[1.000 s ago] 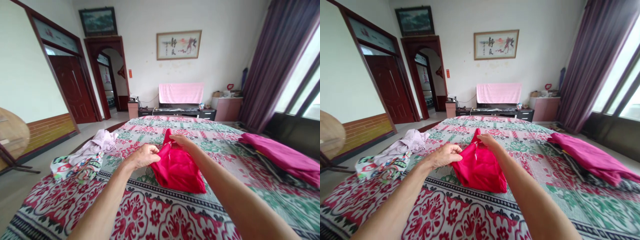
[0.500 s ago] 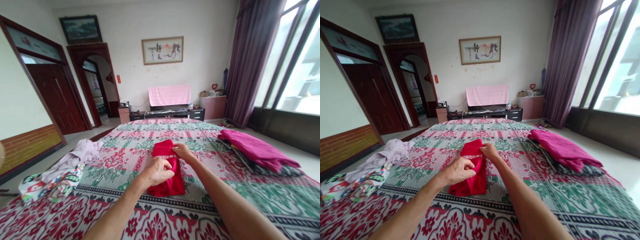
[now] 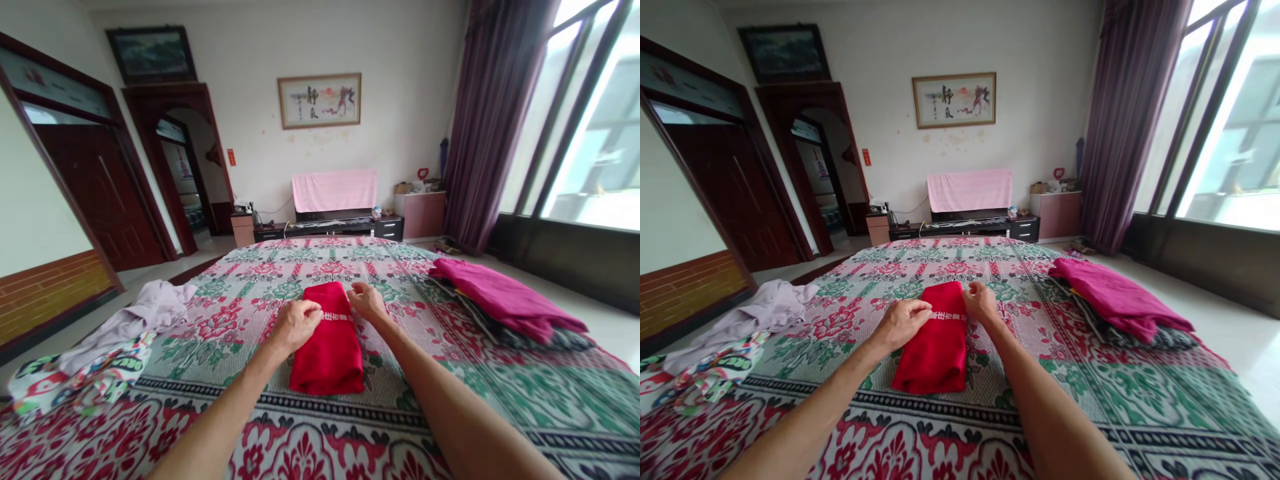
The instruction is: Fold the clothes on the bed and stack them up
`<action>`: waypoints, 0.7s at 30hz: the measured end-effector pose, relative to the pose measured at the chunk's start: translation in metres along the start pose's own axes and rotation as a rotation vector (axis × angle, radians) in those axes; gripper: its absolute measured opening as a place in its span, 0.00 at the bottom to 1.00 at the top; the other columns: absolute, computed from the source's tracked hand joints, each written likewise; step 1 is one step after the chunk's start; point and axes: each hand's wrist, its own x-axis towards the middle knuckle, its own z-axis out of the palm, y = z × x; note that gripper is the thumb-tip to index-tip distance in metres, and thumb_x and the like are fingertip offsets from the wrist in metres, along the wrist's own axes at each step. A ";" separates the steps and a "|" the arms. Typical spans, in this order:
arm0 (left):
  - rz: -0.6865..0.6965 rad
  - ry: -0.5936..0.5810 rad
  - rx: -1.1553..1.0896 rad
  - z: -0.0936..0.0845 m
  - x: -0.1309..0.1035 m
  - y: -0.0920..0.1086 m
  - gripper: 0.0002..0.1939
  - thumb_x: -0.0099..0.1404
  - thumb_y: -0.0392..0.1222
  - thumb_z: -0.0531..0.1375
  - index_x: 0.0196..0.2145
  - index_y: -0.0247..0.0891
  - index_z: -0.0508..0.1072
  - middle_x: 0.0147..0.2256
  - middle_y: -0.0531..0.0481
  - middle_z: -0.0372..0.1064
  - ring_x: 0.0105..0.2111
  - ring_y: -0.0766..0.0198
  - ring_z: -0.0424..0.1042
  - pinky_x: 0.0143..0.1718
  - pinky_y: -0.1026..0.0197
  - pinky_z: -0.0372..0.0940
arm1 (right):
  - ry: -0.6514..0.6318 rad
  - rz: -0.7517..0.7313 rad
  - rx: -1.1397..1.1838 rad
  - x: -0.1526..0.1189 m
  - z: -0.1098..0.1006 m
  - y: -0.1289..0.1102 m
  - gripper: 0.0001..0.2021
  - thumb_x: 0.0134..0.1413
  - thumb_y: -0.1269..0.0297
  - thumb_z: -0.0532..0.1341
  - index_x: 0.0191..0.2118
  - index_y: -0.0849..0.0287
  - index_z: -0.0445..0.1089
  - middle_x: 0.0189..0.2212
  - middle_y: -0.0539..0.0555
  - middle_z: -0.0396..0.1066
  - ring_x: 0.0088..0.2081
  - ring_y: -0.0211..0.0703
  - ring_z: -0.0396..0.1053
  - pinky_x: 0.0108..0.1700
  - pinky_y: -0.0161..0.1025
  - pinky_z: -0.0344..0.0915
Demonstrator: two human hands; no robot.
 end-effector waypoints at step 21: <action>0.151 -0.101 0.190 0.024 -0.018 -0.019 0.51 0.53 0.71 0.56 0.63 0.32 0.59 0.68 0.37 0.41 0.67 0.46 0.42 0.66 0.48 0.43 | -0.108 -0.343 -0.132 -0.011 0.007 0.014 0.17 0.60 0.62 0.55 0.53 0.57 0.66 0.54 0.59 0.67 0.51 0.45 0.68 0.54 0.40 0.60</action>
